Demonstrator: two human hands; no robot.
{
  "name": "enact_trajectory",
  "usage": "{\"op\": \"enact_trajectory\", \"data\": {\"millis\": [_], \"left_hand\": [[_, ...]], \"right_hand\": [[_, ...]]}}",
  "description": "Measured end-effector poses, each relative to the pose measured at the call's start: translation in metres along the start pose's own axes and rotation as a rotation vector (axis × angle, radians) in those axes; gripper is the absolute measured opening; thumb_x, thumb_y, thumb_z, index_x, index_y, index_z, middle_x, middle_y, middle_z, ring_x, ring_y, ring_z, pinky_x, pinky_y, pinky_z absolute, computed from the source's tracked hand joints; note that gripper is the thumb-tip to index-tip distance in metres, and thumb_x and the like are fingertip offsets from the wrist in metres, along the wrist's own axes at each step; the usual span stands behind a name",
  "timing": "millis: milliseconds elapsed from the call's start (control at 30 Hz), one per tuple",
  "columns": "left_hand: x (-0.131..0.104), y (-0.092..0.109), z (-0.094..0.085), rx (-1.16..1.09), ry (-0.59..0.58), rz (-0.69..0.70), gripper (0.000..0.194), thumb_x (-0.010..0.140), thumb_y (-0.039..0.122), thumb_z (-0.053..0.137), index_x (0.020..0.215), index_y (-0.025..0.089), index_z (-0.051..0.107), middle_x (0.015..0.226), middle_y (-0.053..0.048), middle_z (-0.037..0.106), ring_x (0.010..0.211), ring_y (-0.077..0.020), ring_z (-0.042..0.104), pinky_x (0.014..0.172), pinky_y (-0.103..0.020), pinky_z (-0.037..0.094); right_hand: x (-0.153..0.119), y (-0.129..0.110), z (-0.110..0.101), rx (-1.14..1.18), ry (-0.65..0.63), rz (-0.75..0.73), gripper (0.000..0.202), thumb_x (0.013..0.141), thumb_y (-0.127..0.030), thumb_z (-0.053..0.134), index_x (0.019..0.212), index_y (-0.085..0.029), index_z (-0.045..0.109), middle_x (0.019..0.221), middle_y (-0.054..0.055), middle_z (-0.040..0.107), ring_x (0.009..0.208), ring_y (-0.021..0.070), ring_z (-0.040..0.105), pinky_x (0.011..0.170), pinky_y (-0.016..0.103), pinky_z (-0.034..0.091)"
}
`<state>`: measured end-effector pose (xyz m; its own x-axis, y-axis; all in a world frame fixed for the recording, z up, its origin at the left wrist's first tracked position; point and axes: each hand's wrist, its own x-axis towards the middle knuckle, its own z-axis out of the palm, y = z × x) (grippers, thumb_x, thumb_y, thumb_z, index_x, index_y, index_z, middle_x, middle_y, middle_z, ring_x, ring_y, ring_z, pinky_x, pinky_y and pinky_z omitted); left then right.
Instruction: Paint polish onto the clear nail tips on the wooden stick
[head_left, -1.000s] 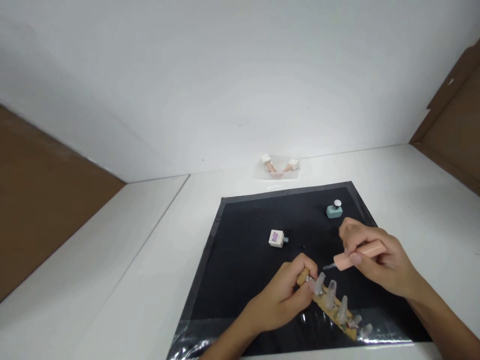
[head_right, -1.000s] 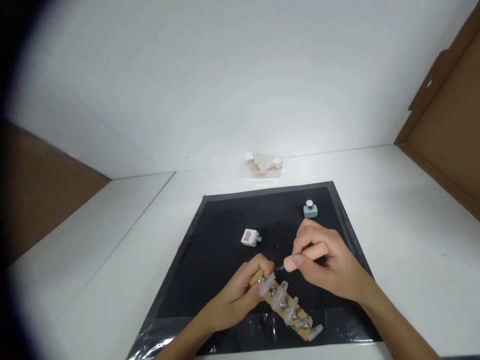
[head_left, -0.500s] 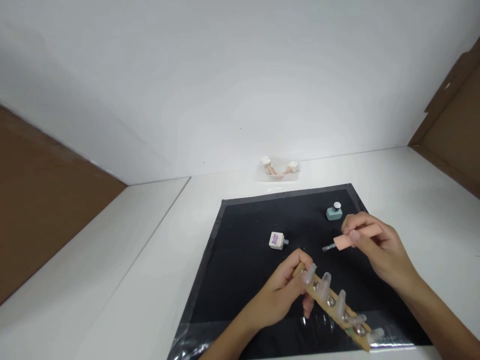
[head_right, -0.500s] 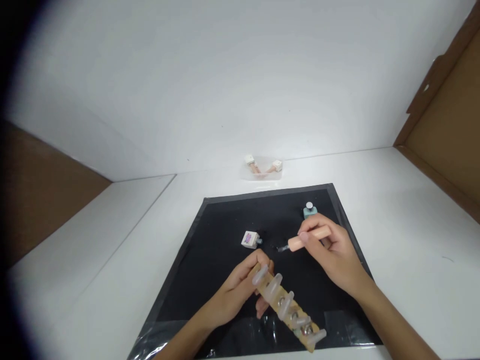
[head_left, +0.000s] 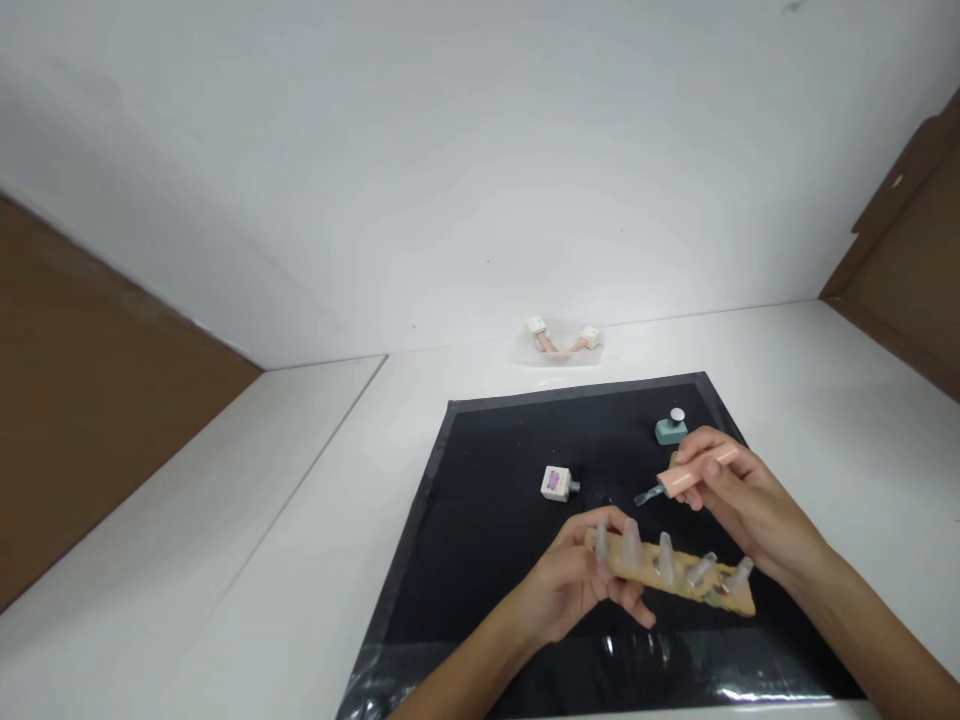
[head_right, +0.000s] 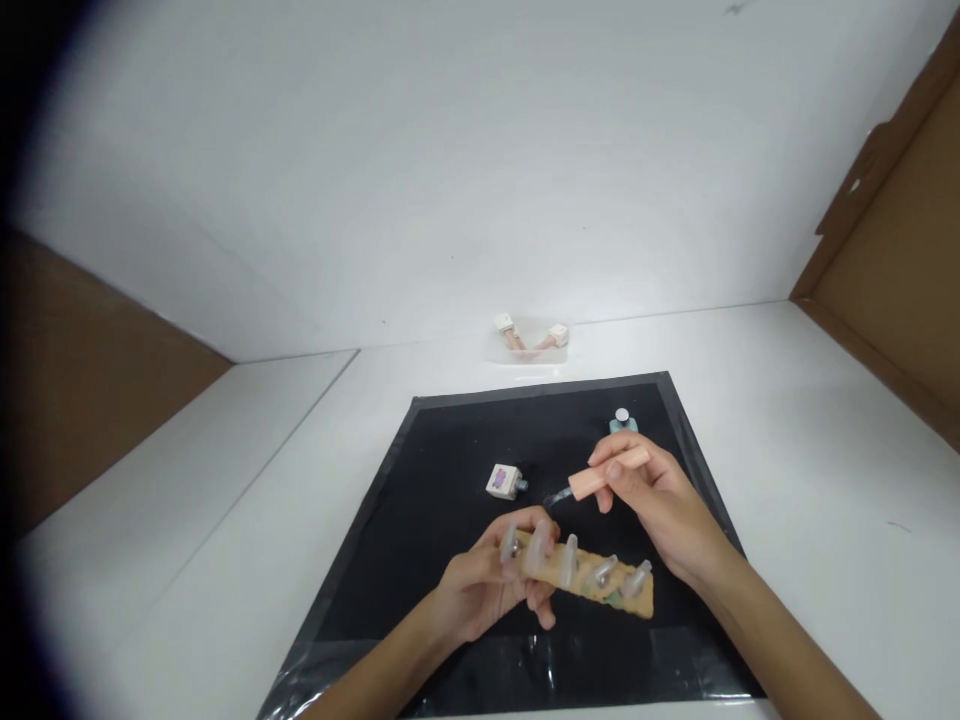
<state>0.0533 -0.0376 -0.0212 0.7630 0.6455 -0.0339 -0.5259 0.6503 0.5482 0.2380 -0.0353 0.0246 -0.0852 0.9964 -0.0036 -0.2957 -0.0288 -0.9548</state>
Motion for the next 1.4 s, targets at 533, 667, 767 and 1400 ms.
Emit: {"op": "enact_trajectory", "data": {"millis": [533, 667, 767, 1400], "left_hand": [[0.002, 0.000, 0.008, 0.086, 0.117, 0.049, 0.025, 0.066, 0.027, 0.072, 0.067, 0.014, 0.051, 0.047, 0.008, 0.044, 0.034, -0.0008, 0.033, 0.033, -0.014, 0.044], [0.002, 0.000, 0.006, 0.102, 0.136, 0.078, 0.025, 0.066, 0.027, 0.072, 0.068, 0.014, 0.051, 0.045, 0.008, 0.043, 0.034, -0.0011, 0.032, 0.033, -0.015, 0.045], [0.002, 0.001, 0.007, 0.117, 0.149, 0.088, 0.025, 0.067, 0.026, 0.073, 0.067, 0.014, 0.050, 0.045, 0.008, 0.043, 0.034, -0.0010, 0.032, 0.034, -0.015, 0.045], [0.001, 0.002, 0.010, 0.096, 0.119, 0.095, 0.026, 0.070, 0.028, 0.071, 0.071, 0.015, 0.049, 0.049, 0.008, 0.043, 0.038, -0.0017, 0.034, 0.037, -0.014, 0.045]], "right_hand": [[-0.004, -0.001, 0.000, -0.040, -0.134, 0.032, 0.023, 0.073, -0.047, 0.069, 0.075, -0.024, 0.066, 0.066, -0.003, 0.056, 0.063, 0.0088, 0.052, 0.061, 0.017, 0.041], [-0.006, 0.000, 0.002, -0.162, -0.195, 0.022, 0.023, 0.075, -0.047, 0.068, 0.082, -0.025, 0.066, 0.072, -0.002, 0.059, 0.063, 0.0095, 0.053, 0.058, 0.017, 0.042], [-0.007, -0.001, 0.004, -0.225, -0.207, 0.020, 0.026, 0.075, -0.048, 0.066, 0.078, -0.022, 0.065, 0.069, 0.000, 0.059, 0.061, 0.0118, 0.054, 0.053, 0.019, 0.042], [-0.006, 0.002, 0.007, -0.349, -0.124, -0.182, 0.010, 0.073, -0.030, 0.071, 0.078, -0.022, 0.070, 0.071, 0.001, 0.065, 0.060, 0.0132, 0.059, 0.055, 0.023, 0.048]]}}
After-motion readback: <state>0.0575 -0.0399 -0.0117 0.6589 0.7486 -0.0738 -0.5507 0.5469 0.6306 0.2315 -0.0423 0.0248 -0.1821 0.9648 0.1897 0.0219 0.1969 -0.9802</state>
